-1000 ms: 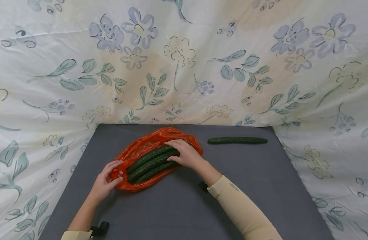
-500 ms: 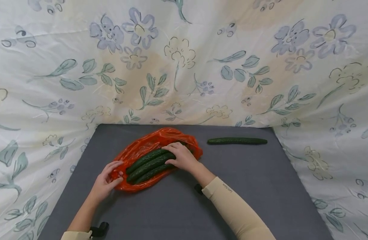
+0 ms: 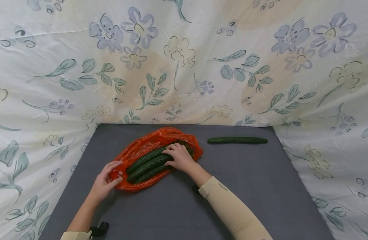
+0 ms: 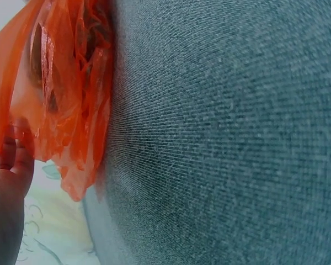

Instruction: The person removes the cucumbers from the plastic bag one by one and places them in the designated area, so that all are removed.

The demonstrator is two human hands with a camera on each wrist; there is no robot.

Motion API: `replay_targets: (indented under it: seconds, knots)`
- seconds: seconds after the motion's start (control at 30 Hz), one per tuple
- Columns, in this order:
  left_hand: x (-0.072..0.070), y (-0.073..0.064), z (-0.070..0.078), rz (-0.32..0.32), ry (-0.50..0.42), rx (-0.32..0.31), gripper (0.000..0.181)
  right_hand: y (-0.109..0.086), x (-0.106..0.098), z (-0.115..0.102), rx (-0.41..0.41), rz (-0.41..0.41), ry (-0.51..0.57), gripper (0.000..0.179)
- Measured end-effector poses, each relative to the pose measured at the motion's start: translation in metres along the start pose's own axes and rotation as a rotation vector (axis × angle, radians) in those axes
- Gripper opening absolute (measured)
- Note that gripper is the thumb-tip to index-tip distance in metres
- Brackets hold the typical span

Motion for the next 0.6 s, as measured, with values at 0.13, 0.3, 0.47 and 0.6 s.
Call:
replay_targets:
  seconds: [0.13,0.3,0.47,0.6]
  knots:
    - [-0.0006,-0.0005,-0.0006,0.002,0.004,0.007,0.051,0.0014,0.0024,0.0007,0.004,0.003,0.007,0.05]
    - [-0.0009,-0.0006,-0.0015,0.001,0.004,0.006,0.051,0.0027,0.0032,0.0006,0.008,0.01,0.032,0.045]
    - [0.0,-0.0034,-0.002,-0.001,0.027,-0.004,0.051,-0.0009,0.005,0.0005,-0.024,0.011,0.066,0.04]
    - [-0.0002,-0.0044,-0.0026,0.005,0.027,-0.026,0.051,-0.004,0.0054,0.0003,-0.053,0.015,0.108,0.039]
Point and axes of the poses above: each hand's wrist, its own y-axis towards the middle knuckle, its own x-axis out of the palm, z = x × y, the point moved 3 cm from there along y, towards the middle knuckle, and after that the axes turned 4 degrees about z, right-handed, at the moved point
